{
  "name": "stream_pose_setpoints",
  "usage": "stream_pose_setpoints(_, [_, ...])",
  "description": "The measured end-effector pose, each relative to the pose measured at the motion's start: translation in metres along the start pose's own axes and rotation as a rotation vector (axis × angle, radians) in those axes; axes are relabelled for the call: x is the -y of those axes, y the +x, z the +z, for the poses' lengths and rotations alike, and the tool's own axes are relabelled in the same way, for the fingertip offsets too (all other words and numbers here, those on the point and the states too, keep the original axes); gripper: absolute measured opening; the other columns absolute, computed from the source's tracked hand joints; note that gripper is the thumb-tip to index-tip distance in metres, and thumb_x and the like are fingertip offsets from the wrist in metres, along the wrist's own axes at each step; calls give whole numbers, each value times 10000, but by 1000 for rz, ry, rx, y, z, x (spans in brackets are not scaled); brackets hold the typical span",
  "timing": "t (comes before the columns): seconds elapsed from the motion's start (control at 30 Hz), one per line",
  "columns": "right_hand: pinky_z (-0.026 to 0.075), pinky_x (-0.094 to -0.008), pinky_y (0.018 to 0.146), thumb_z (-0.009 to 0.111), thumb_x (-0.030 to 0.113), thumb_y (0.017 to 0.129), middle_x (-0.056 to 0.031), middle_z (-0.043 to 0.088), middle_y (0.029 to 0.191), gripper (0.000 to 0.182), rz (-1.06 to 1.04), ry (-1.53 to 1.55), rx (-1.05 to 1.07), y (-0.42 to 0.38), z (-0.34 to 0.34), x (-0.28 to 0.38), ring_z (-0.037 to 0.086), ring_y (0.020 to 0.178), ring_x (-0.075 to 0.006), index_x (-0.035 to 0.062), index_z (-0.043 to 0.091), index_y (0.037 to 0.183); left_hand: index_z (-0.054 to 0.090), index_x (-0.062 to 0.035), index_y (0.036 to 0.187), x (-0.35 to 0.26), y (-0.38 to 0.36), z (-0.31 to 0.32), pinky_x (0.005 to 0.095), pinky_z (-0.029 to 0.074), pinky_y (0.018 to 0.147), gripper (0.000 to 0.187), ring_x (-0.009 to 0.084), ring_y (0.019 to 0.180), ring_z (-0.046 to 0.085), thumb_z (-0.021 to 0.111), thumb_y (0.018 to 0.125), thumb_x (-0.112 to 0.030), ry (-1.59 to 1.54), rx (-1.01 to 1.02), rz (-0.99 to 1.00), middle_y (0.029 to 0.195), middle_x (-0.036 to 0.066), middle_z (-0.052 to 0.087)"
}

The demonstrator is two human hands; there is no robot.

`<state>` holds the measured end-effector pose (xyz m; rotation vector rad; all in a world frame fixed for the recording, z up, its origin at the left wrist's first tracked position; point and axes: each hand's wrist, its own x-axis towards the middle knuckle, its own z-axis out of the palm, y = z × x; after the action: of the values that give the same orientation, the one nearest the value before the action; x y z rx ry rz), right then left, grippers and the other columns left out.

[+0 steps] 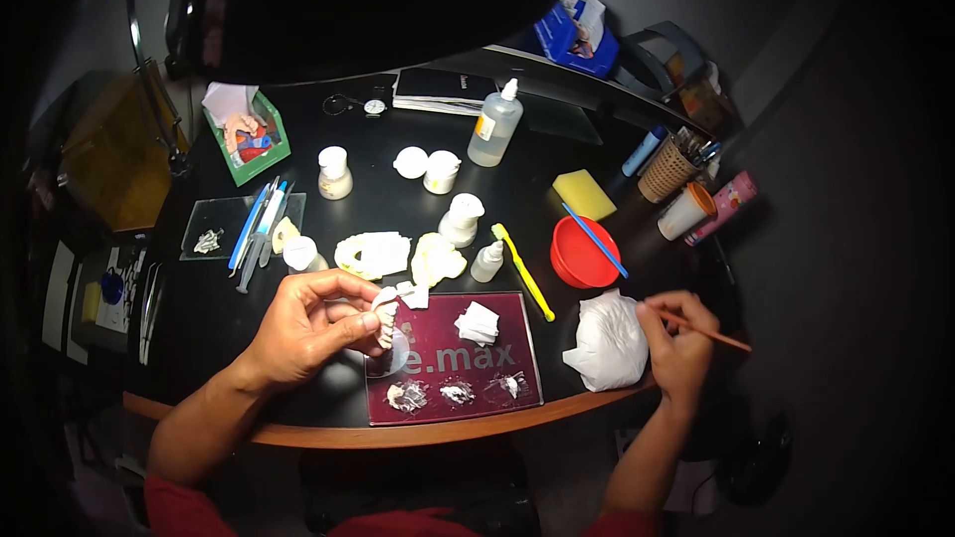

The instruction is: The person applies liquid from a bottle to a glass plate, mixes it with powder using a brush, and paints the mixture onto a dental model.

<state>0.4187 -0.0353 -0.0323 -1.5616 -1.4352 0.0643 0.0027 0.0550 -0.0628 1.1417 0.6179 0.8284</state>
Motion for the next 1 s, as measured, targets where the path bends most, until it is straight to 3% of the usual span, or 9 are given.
stream_pose_setpoints(0.13, [396, -207, 648, 757, 12, 871, 23, 632, 794, 71, 288, 73, 107, -45, -20, -11, 521, 714, -31, 8, 690, 893, 628, 102, 1219, 0, 0, 1, 284, 651, 802, 292, 158, 895, 741, 719, 990, -53, -9, 22, 12, 1038, 128, 690])
stream_pose_setpoints(0.23, [400, -211, 655, 702, -18, 876, 15, 608, 785, 64, 266, -17, 152, -53, -22, -11, 511, 704, -35, 8, 647, 897, 629, 101, 1214, 0, -1, 1, 284, 650, 801, 288, 157, 895, 740, 721, 989, -54, -6, 32, 14, 1035, 128, 689])
stream_pose_setpoints(0.33, [411, -224, 660, 662, -40, 859, -9, 589, 797, 99, 246, 334, 24, -45, -11, 16, 524, 731, -52, 12, 603, 919, 629, 100, 1211, 2, 1, 2, 284, 647, 800, 286, 157, 891, 740, 722, 989, -56, -12, 34, 20, 1028, 127, 690])
stream_pose_setpoints(0.47, [560, -269, 813, 643, -9, 831, -146, 611, 1028, 148, 13, 647, 234, -27, 33, 78, 635, 866, -152, -43, 652, 975, 626, 103, 1214, 3, 1, 1, 284, 643, 798, 292, 161, 889, 741, 722, 990, -58, 2, 36, 22, 1027, 127, 693])
stream_pose_setpoints(0.57, [500, -363, 941, 710, -22, 825, -214, 675, 1084, 169, -169, 725, 490, -8, 74, 93, 646, 1073, -234, -24, 689, 992, 632, 100, 1214, 4, 1, -1, 285, 642, 793, 287, 163, 893, 741, 722, 990, -56, -11, 55, 41, 1030, 128, 695])
stream_pose_setpoints(0.6, [523, -366, 936, 691, -39, 849, -217, 686, 1069, 135, -300, 736, 547, 2, 91, 95, 664, 1078, -248, -32, 682, 984, 635, 99, 1212, 4, 1, -2, 284, 643, 792, 285, 163, 895, 741, 722, 990, -56, -9, 54, 42, 1032, 129, 697])
stream_pose_setpoints(0.67, [565, -406, 975, 678, -46, 858, -222, 691, 1062, 125, -295, 808, 554, 4, 120, 97, 682, 1114, -279, -43, 652, 980, 640, 95, 1208, 5, 2, -3, 282, 643, 792, 279, 162, 900, 741, 722, 989, -57, -7, 54, 47, 1036, 131, 700])
stream_pose_setpoints(0.77, [584, -469, 1016, 661, -48, 862, -223, 691, 1039, 129, -143, 1060, 542, 2, 144, 106, 685, 1154, -331, -52, 620, 984, 652, 90, 1217, 2, 1, -2, 273, 647, 781, 277, 151, 906, 739, 719, 989, -52, -18, 39, 20, 1044, 124, 711])
stream_pose_setpoints(1.0, [543, -565, 1081, 590, -74, 862, -155, 625, 876, 87, -194, 1213, 490, -13, 163, 104, 640, 1222, -398, -55, 594, 946, 662, 82, 1214, 2, 1, -3, 273, 654, 784, 262, 131, 918, 734, 709, 989, -41, 14, 52, 15, 1034, 110, 713])
